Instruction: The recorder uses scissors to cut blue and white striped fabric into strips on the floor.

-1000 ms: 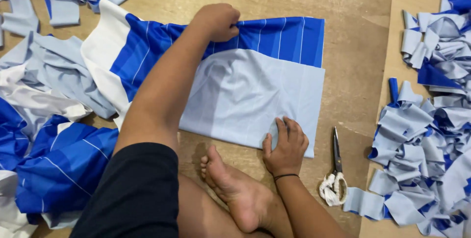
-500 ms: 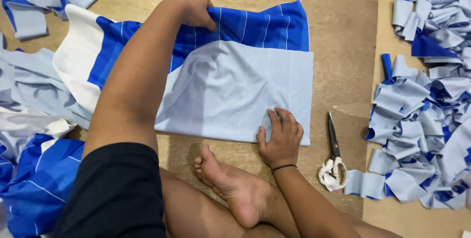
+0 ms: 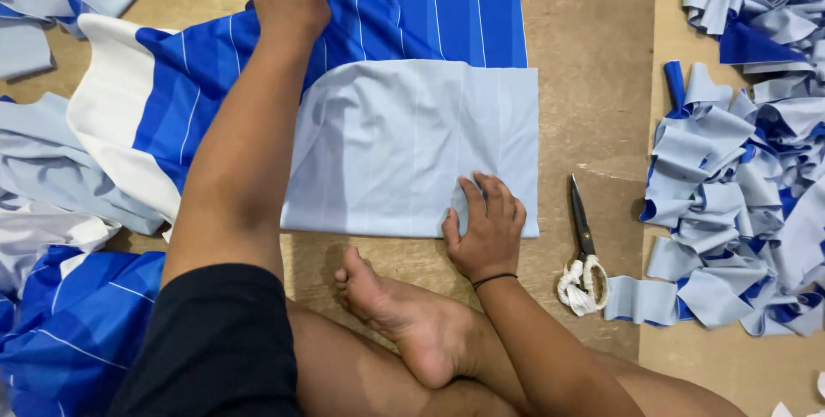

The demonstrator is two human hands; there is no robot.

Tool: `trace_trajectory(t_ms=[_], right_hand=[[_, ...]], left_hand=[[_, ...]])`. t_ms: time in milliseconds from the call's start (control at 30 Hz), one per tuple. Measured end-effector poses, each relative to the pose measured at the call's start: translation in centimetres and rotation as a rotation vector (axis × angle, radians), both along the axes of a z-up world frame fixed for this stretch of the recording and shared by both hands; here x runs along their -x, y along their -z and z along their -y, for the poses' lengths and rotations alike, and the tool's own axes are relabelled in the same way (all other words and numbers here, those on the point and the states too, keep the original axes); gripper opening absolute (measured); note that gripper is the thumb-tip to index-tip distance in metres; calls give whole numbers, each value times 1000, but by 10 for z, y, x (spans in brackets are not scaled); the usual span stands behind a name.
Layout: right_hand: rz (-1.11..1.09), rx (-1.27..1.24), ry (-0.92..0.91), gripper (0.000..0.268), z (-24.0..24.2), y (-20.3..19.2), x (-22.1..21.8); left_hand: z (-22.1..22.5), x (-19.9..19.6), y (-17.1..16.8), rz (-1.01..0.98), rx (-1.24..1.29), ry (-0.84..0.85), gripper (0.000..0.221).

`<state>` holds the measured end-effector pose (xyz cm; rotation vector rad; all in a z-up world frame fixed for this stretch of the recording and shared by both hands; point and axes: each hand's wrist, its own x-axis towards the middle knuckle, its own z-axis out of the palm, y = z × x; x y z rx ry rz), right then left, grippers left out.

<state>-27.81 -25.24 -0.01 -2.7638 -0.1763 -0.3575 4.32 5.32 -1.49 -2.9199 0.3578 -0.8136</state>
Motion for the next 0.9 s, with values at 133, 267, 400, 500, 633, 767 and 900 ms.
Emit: trace_trajectory(t_ms=[133,267,400,500,633,767,900], right_hand=[[-60,0,12,52,1,5,3],[-44,16,74,52,-2,-2,1],[-105,23,112,52,-2,-7,-1],[-95,-13,111,53,0,-3,4],[-62,-28,116,66,1,-1,4],[-72,-13,147,72,0,0,0],[-58,-31,125,77,1,4,-1]], left_hand=[[32,65,-22,-68,203,93,52],[28,112,-26,-450,281,-171,89],[22,118,-42,-641,334,-305,100],[22,120,-35,-666,324,-292,102],[55,153,-51,-438,336,-232,88],[136,269,-140,-772,445,-186,96],[147,306,-133,-870,499,-116,87]])
